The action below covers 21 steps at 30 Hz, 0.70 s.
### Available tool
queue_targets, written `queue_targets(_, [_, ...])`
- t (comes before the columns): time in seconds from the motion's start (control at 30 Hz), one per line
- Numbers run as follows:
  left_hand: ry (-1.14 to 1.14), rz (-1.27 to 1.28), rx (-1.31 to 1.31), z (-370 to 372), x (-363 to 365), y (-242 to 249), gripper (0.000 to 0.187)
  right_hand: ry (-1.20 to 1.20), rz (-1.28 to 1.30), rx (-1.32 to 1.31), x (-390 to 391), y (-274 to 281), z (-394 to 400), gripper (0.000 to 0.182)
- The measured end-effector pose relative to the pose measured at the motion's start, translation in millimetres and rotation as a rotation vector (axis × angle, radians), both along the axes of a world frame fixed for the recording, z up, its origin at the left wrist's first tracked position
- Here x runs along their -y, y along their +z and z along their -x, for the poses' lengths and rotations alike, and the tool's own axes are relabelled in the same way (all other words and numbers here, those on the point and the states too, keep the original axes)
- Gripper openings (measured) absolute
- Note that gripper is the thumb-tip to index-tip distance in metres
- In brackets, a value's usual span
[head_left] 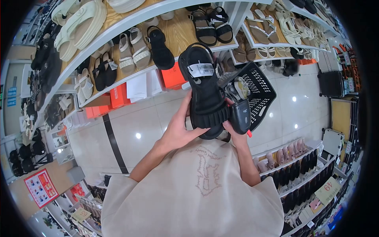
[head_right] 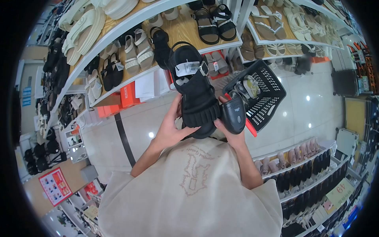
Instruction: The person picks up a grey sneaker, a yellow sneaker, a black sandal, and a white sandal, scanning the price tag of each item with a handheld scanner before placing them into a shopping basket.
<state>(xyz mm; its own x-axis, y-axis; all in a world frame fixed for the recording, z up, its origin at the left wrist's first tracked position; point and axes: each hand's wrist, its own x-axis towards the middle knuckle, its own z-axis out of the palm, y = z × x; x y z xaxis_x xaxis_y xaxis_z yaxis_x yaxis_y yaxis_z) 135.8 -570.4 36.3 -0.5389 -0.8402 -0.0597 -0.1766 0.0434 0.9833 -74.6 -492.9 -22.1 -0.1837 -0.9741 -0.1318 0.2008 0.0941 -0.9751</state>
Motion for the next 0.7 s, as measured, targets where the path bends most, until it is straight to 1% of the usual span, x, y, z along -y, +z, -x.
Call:
queue_targets(0.2, [-0.005,-0.02,-0.022,2.6,2.0,6.7,0.108,-0.023,0.043,-0.027,5.2,1.6,0.3,0.069])
queue_targets(0.27, [-0.013,-0.021,-0.031,4.8,3.7,10.3,0.108,-0.036,0.061,0.119,8.3,4.3,1.6,0.07])
queue_targets(0.3, [-0.014,0.03,-0.022,6.1,4.2,11.6,0.108,-0.037,0.059,0.119,8.4,4.0,2.7,0.07])
queue_targets(0.33, [-0.015,0.082,-0.014,7.6,4.9,13.5,0.107,-0.046,-0.005,0.141,8.3,3.5,4.5,0.067])
queue_targets(0.37, [-0.015,0.08,-0.013,10.3,6.4,19.4,0.107,-0.054,-0.069,0.161,8.2,3.0,6.2,0.064])
queue_targets(0.4, [-0.003,0.093,0.045,14.1,8.2,27.7,0.106,-0.062,-0.132,0.182,8.4,2.8,7.1,0.061])
queue_targets(0.43, [0.008,0.106,0.104,17.2,8.9,31.7,0.104,-0.062,-0.133,0.182,8.6,1.4,7.2,0.061])
queue_targets(0.47, [0.008,0.105,0.102,19.3,8.7,30.7,0.104,-0.107,-0.178,0.111,8.6,-0.9,7.5,0.057])
queue_targets(0.5, [0.042,0.113,0.115,21.4,8.6,28.4,0.1,-0.153,-0.222,0.04,10.5,0.2,7.9,0.053])
queue_targets(0.57, [0.072,0.123,0.126,25.5,8.7,21.7,0.097,-0.196,-0.244,0.014,16.7,12.1,4.3,0.052])
queue_targets(0.6, [0.098,0.075,0.066,27.5,8.6,17.4,0.096,-0.238,-0.269,-0.01,20.0,20.4,1.2,0.052])
queue_targets(0.63, [0.124,0.027,0.006,29.8,8.8,15.6,0.095,-0.24,-0.267,-0.01,22.1,25.8,-0.5,0.052])
queue_targets(0.67, [0.124,0.028,0.006,32.4,8.3,16.1,0.095,-0.255,-0.208,-0.041,23.8,30.2,-2.1,0.054])
queue_targets(0.7, [0.138,-0.052,-0.069,35.5,7.8,18.7,0.095,-0.269,-0.15,-0.071,25.2,33.7,-4.2,0.057])
